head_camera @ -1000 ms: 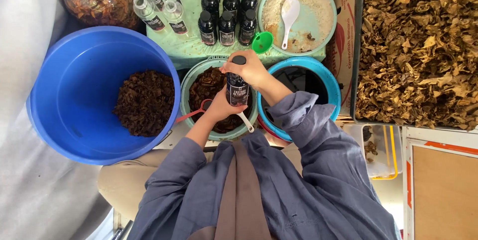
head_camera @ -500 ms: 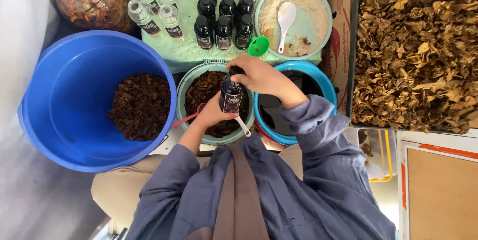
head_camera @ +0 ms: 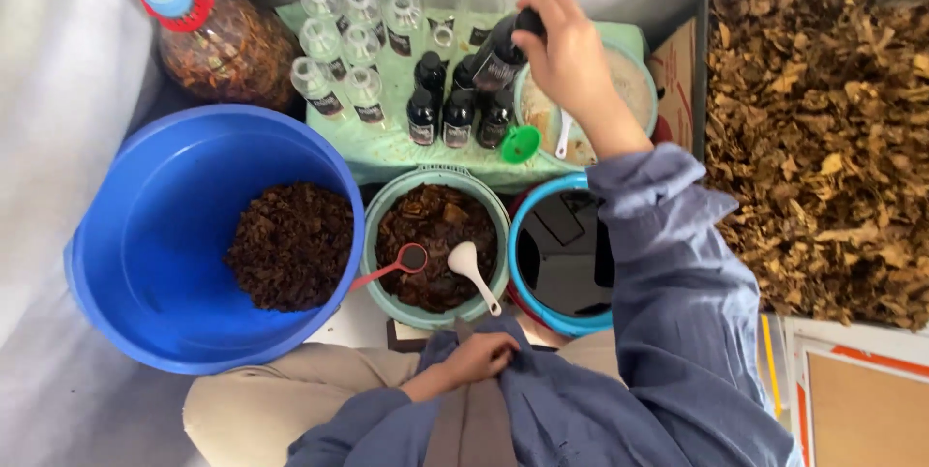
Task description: Manually bottling liquid extract from a large bucket into small glass bottles using a ladle and a funnel.
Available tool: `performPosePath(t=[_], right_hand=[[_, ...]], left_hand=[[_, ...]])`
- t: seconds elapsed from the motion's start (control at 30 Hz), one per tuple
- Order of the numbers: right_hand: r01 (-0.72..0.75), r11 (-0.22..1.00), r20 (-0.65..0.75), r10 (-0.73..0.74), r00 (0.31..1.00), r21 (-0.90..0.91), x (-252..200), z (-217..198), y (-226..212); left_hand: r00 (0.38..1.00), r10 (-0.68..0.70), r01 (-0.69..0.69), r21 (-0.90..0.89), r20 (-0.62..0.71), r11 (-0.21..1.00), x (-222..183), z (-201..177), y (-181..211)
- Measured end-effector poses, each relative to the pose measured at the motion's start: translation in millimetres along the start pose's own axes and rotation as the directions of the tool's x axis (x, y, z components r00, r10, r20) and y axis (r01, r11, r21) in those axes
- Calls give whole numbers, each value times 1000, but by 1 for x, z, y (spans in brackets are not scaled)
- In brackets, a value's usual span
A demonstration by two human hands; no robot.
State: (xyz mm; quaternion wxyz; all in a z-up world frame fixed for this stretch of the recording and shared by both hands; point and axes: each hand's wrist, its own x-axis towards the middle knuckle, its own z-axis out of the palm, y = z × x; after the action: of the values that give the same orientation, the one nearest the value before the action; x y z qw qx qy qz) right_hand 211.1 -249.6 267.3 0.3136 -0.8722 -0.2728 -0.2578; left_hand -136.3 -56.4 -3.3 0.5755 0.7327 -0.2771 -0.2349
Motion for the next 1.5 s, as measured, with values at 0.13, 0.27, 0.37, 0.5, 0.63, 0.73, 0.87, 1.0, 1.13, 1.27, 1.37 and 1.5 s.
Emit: performPosePath(t=[0.13,0.27,0.37,0.5,0.63,0.73,0.87,1.0,1.13,1.27,1.37,1.5], right_hand=[[-19,998,-41,17,999,-53,22,38,45],[-103,989,17,105,994,-102,33,65,79],[-126,988,23,128,991,-90,40,78,91],[-104,986,46,110,993,-130,45,97,101],[-69,989,59,77,995,-130,41,115,109],[-119,979,94,136,986,-163,35,133,117],[-137,977,104,155,982,-162,24,159,132],[-142,972,126,167,978,-187,13,176,143],[-138,968,144,171,975,-210,1,192,159],[-189,951,185,237,954,-243,-11,205,173],[-206,952,219,255,942,-226,-18,207,174],[-172,950,249,237,939,-259,-25,206,173]], left_hand=[[992,116,-121,143,47,982,-3,7,-21],[997,69,-72,91,34,993,-2,10,-32],[997,76,-77,49,17,996,1,10,-32],[998,13,-16,57,55,998,-1,14,-40],[999,26,-27,23,39,999,0,12,-38],[998,58,-59,40,38,997,-1,14,-40],[996,-21,19,24,91,1000,-3,18,-47],[997,14,-17,45,75,999,-4,18,-47],[997,16,-18,27,76,999,-4,20,-49],[999,36,-36,-9,40,999,-4,16,-42],[999,22,-21,-27,43,999,-5,14,-40],[999,28,-29,9,43,1000,-1,10,-41]])
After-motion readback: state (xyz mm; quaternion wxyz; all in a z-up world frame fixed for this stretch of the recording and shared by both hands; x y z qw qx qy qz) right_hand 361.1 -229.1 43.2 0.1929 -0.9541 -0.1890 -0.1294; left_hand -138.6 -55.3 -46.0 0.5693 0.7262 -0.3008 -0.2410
